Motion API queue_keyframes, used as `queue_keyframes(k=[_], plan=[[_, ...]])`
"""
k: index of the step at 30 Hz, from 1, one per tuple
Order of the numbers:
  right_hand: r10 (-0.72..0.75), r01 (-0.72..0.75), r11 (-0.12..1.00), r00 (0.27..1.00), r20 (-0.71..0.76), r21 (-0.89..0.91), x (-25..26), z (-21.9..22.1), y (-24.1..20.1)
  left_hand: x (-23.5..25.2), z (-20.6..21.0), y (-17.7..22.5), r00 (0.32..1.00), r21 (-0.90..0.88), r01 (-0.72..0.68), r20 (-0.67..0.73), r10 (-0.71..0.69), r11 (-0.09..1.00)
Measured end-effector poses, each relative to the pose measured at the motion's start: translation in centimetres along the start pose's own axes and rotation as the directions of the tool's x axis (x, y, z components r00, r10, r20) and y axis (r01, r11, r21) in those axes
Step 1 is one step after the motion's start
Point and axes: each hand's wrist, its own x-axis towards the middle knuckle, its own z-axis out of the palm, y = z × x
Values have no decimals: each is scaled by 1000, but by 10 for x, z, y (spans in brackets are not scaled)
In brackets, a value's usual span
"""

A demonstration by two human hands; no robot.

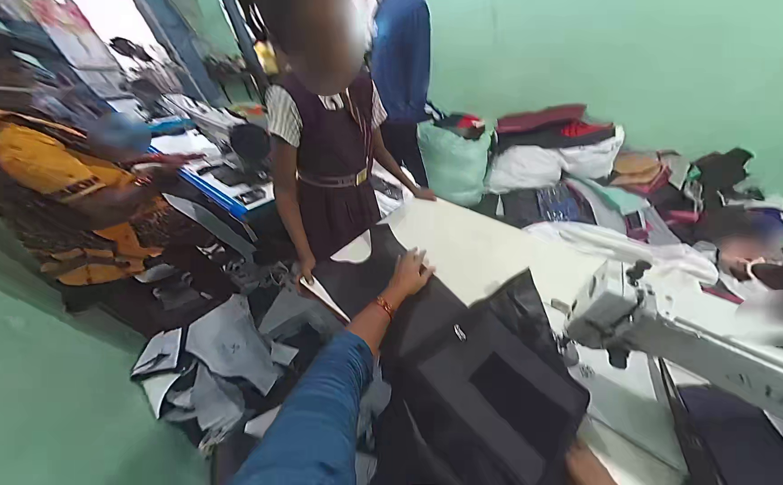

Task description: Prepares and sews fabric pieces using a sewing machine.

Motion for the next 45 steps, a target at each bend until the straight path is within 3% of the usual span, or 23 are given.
queue_keyframes(k=[2,4,6,9,12,16,19,22,26,30,33,36,40,45], plan=[[-90,90,996,993,-70,-2,-5,12,17,-5,0,-4,986,-161,-78,-159,52,984],[-136,135,991,982,-135,-17,-6,20,25,-16,-9,5,979,-239,-43,-202,-6,970],[-144,147,989,975,-170,9,-7,25,27,-39,-25,23,994,-239,85,-46,-99,967],[-136,147,989,966,-222,34,-6,28,25,-78,-32,47,962,-192,196,227,-151,962],[-88,79,996,964,-251,-45,-1,32,16,-106,-27,71,943,-49,208,274,-187,977],[51,-70,991,986,-158,-114,7,28,-3,-112,-17,97,904,78,205,367,-219,976],[148,-161,980,983,-110,-120,6,26,-11,-114,-13,116,870,73,219,437,-229,973],[168,-179,976,982,-89,-126,4,28,-14,-120,-12,127,879,-33,228,437,-191,973],[172,-178,973,984,-54,-149,2,29,-16,-120,-14,120,933,-245,136,358,-40,960],[161,-169,971,985,-60,-167,3,35,-9,-109,-57,98,996,-342,-86,-2,91,936],[156,-165,972,986,-62,-165,3,37,-6,-87,-99,67,994,-323,-56,-109,21,945],[144,-156,972,986,-82,-174,5,37,-6,-84,-105,31,988,-337,117,-53,-143,934],[139,-154,971,986,-93,-186,9,38,-6,-75,-54,-15,991,-386,135,38,-130,913],[175,-189,960,981,-87,-206,7,23,10,-52,-33,13,982,-337,184,105,-158,923]])
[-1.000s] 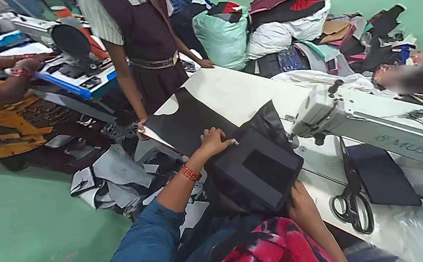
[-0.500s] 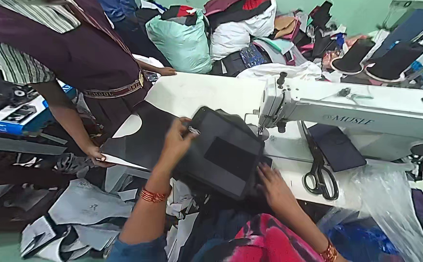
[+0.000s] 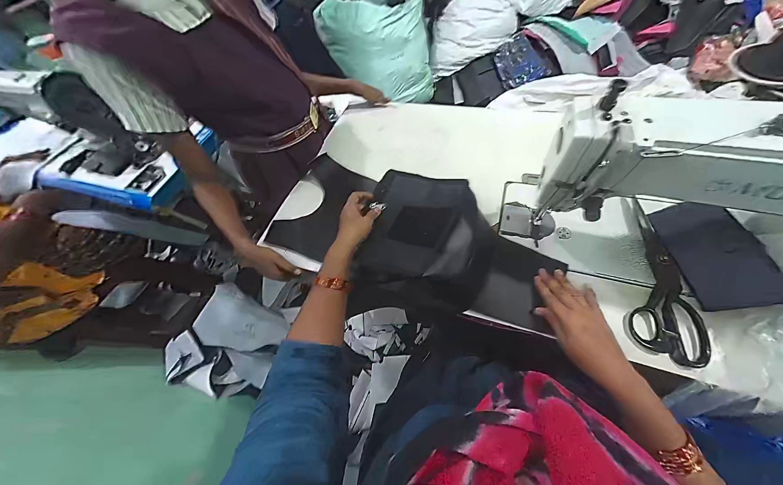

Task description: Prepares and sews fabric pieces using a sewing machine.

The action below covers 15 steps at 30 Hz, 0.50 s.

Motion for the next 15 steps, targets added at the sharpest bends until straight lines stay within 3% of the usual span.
queue_keyframes(k=[8,15], plan=[[39,-39,999,999,35,7,9,-19,43,17,10,21,957,-128,-148,233,174,981],[18,-18,1000,1000,3,15,7,-13,47,-38,-59,-1,996,-183,-78,-56,69,980]])
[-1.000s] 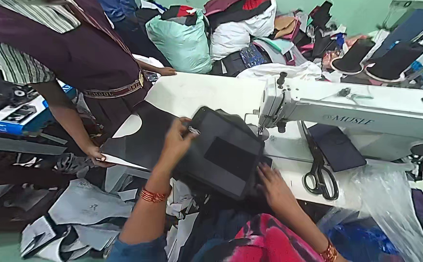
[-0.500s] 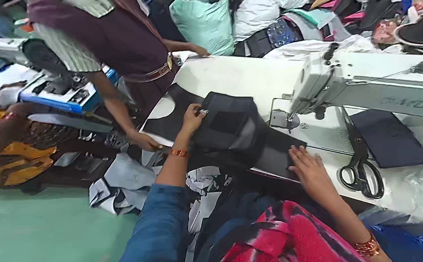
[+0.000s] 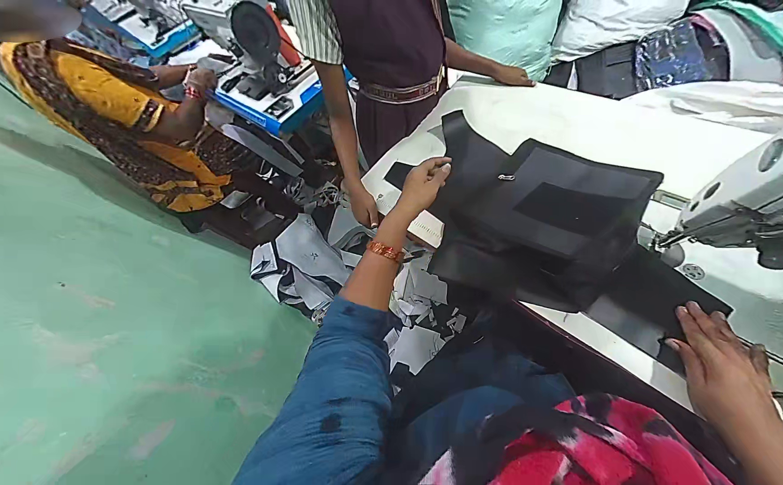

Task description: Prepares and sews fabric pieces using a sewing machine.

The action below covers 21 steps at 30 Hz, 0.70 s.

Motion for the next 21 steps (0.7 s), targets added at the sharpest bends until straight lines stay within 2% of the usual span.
queue_keyframes(k=[3,6,8,11,13,17,19,21], plan=[[1,-1,1000,1000,12,15,-1,1,4,-43,-21,-14,993,-13,99,-62,-99,995],[-33,33,999,999,0,24,0,1,6,-79,-24,-38,978,7,178,-114,-176,984],[-45,46,998,999,-13,41,1,-2,8,-92,-18,-48,970,0,197,-144,-195,980],[-29,37,995,996,-82,93,16,-8,-4,-89,-5,-40,966,-31,174,-186,-177,984],[-17,35,990,991,-136,137,30,-13,-25,-80,11,-25,974,-31,93,-205,-97,995],[44,-5,933,994,-101,359,52,-5,-62,-63,60,24,965,-4,-225,-138,222,974],[72,-18,887,992,-99,461,62,6,-70,-58,82,49,900,-12,-436,-9,436,900],[94,-8,848,987,-134,530,67,16,-73,-55,98,69,784,-14,-602,178,595,798]])
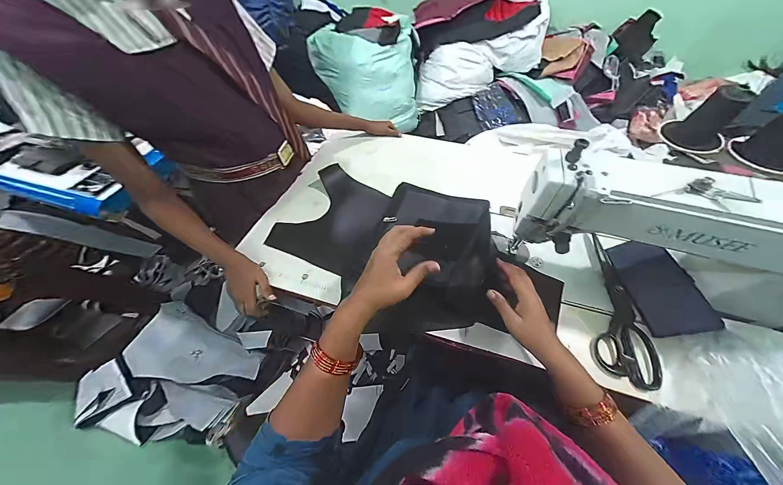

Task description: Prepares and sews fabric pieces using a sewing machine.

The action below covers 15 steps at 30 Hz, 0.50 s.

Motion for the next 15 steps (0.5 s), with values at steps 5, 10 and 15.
queue_keyframes(k=[5,10,15], plan=[[76,-70,986,996,-35,151,-9,16,13,-1,5,10,972,72,-63,229,45,995],[-57,61,997,996,-74,45,-17,22,16,-31,8,-16,984,178,51,159,-80,983],[-76,67,972,997,-33,-225,-17,30,9,-42,23,-33,999,276,-45,11,44,960]])
